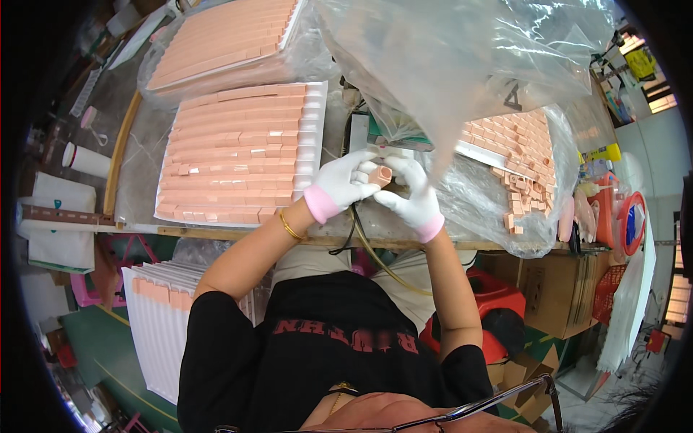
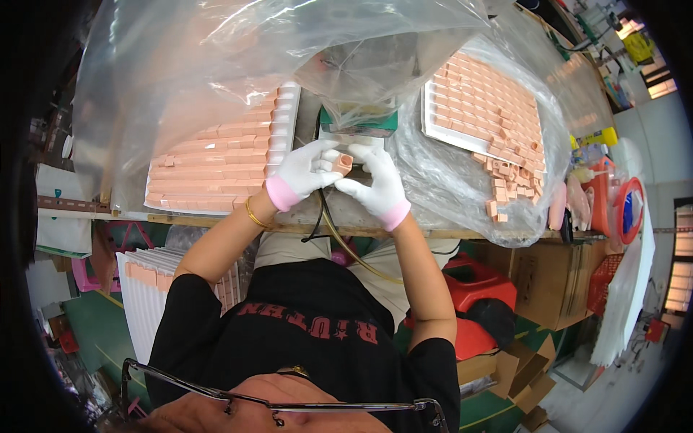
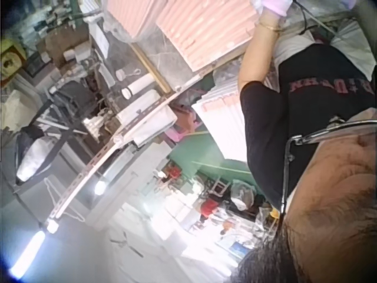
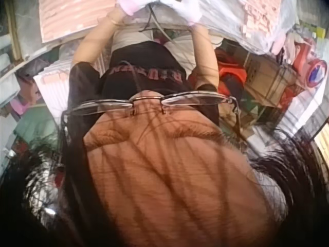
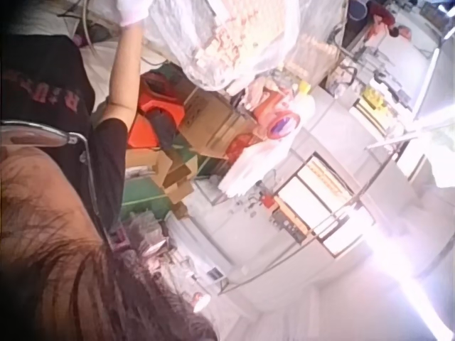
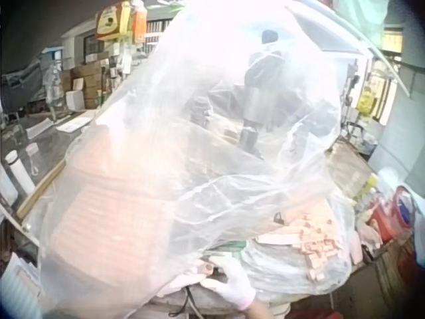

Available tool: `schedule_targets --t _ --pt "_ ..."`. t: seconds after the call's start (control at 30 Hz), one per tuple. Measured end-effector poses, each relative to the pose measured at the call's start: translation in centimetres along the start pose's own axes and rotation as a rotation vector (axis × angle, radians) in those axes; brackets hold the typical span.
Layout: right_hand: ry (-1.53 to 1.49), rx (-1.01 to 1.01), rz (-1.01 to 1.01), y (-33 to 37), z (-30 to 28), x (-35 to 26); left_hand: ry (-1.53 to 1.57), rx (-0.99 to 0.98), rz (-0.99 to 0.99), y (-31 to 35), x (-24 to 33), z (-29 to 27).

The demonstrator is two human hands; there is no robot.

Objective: Sorting small orange/pink rectangular blocks into white trays at a packaging workstation.

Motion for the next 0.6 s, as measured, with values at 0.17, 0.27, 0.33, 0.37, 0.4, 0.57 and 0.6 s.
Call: schedule_targets --t 0.17,0.27,0.33,0.37,0.4,0.57,0.6 --pt "0.225 0.255 0.013 -1.8 -1.6 1.6 -0.786 0.016 0.273 -1.8 4.0 -4.3" --pt "0.226 0.303 -0.039 -4.4 -2.7 2.6 -1.279 0.152 0.105 -4.2 2.4 -11.9" --pt "0.164 0.341 0.047 -5.1 -1.1 3.0 -1.448 0.063 0.108 -4.4 0.7 -15.7" --pt "0.175 0.390 0.122 -4.9 -1.3 2.4 -1.517 0.016 0.217 -4.2 1.5 -15.4" --pt "0.263 0.380 0.014 -5.1 -1.1 2.6 -1.552 -0.009 0.205 -3.8 1.2 -15.7" --pt "0.468 0.596 -0.039 -2.2 -10.0 4.3 -1.483 -0.020 0.258 -3.9 1.2 -15.4" --pt "0.544 0.742 0.055 -0.7 -13.1 4.4 -1.441 -0.024 0.281 -3.7 1.1 -15.4"
Point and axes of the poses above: each hand's wrist, its own y-axis away from the middle knuckle, its own z-axis out of the palm, x = y × z, the point moved 6 cm from there along -y, towards the middle knuckle, and after that the axes turned 11 degrees about z, right-handed, at the moved point
